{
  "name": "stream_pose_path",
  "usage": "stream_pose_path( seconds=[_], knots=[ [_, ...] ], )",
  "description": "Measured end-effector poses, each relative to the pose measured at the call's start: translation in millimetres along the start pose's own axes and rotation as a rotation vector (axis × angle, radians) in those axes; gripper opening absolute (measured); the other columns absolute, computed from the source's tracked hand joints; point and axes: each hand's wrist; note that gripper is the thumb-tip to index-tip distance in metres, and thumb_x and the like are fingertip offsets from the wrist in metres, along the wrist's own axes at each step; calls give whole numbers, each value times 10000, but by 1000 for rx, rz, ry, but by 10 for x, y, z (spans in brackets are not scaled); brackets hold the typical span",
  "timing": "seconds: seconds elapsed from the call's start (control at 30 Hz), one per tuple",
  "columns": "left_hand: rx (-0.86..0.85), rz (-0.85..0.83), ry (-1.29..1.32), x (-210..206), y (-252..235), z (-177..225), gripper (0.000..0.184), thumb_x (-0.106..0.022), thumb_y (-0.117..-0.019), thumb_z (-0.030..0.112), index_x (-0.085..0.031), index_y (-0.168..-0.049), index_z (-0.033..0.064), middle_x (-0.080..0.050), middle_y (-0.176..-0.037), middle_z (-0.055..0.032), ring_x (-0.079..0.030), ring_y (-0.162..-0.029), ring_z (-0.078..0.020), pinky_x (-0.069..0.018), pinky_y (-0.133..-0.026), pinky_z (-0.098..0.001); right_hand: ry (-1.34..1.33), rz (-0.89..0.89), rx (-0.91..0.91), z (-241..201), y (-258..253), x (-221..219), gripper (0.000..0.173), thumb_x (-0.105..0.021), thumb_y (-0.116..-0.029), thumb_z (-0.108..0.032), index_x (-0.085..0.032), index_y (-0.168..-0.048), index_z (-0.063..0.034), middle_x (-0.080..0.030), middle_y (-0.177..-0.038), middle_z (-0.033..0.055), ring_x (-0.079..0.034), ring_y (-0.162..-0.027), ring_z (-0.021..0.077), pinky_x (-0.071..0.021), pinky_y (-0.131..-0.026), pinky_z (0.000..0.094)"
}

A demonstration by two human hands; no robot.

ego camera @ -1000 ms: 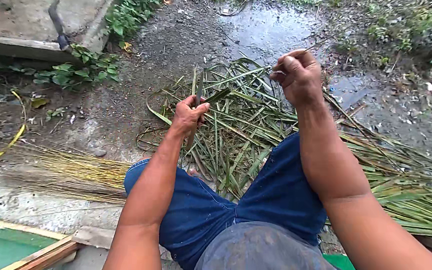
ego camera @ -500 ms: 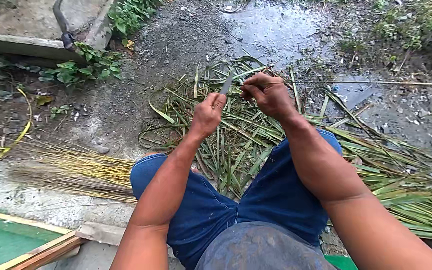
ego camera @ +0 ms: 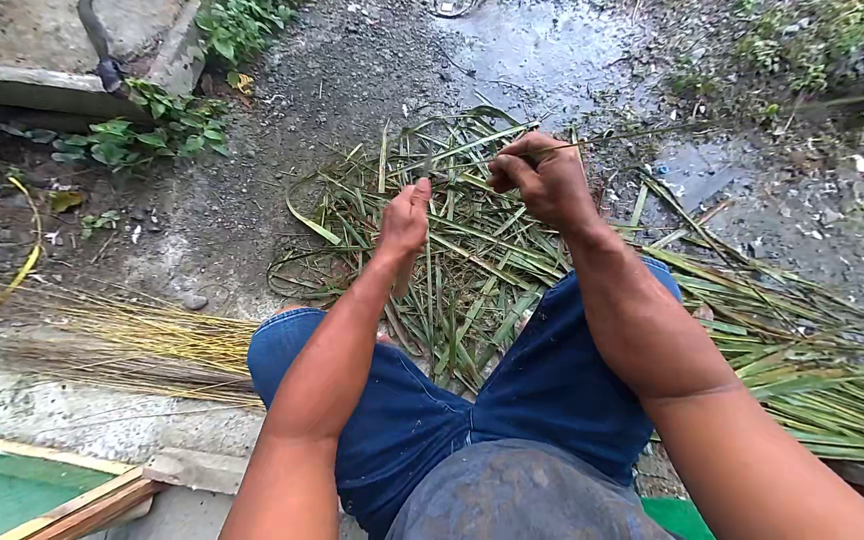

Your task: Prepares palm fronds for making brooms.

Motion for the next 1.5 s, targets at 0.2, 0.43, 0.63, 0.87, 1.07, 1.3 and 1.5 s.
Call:
stream_pose_path(
  seconds=[0.2,0.43,0.63,0.87,1.07,1.3,1.5],
  knots=[
    [-66,-29,-30,-91,19,-10,600,-249,-1117,487,-610,-1250,27,-601,-804,-134,-584,-595,-249,-548,-597,-461,-92,-13,29,-78,57,-178,129,-569,-1029,-59,-660,-1063,26,-758,-947,66,-752,-797,113,-653,-778,309],
    [164,50,170,74,-130,-154,610,-258,-1096,570,-582,-1268,83,-561,-746,-77,-545,-507,-184,-530,-495,-364,-172,38,-53,-46,6,-111,132,-556,-1038,-85,-649,-1060,6,-754,-926,67,-751,-773,147,-656,-762,345],
    [34,38,285,92,67,57,498,-295,-1128,438,-551,-1346,70,-562,-814,-57,-545,-530,-146,-521,-473,-311,-272,65,-87,-61,-40,-282,147,-516,-1054,-61,-630,-1102,19,-761,-960,95,-764,-803,173,-661,-775,356],
    [-211,88,17,-16,193,64,460,-327,-1129,359,-612,-1268,25,-615,-816,-106,-589,-599,-208,-550,-590,-415,-328,81,-59,-107,-19,-469,161,-511,-1053,-39,-646,-1087,41,-766,-969,105,-770,-828,176,-663,-799,350],
    [-207,92,-2,22,221,106,458,-316,-1131,358,-614,-1255,34,-614,-808,-101,-581,-582,-206,-541,-578,-410,-342,71,-50,-113,-21,-517,160,-519,-1047,-24,-652,-1095,50,-759,-979,101,-766,-848,166,-659,-814,341],
    [87,155,170,213,-143,-196,556,-260,-1122,484,-568,-1339,74,-563,-804,-92,-545,-525,-190,-530,-494,-366,-362,95,-20,-64,-55,-417,152,-510,-1048,-17,-642,-1093,46,-758,-993,109,-770,-859,195,-662,-827,373],
    [-230,189,-104,153,122,-6,474,-342,-1121,360,-623,-1244,-1,-648,-846,-147,-629,-702,-258,-540,-697,-479,-360,78,14,-89,-44,-449,150,-514,-1043,-4,-640,-1101,53,-758,-1005,106,-769,-868,188,-661,-838,365]
  ],
)
Point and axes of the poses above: each hand's wrist, its own y-axis away from the middle knuckle, its own x-axis out of the back of the hand, z = x × y
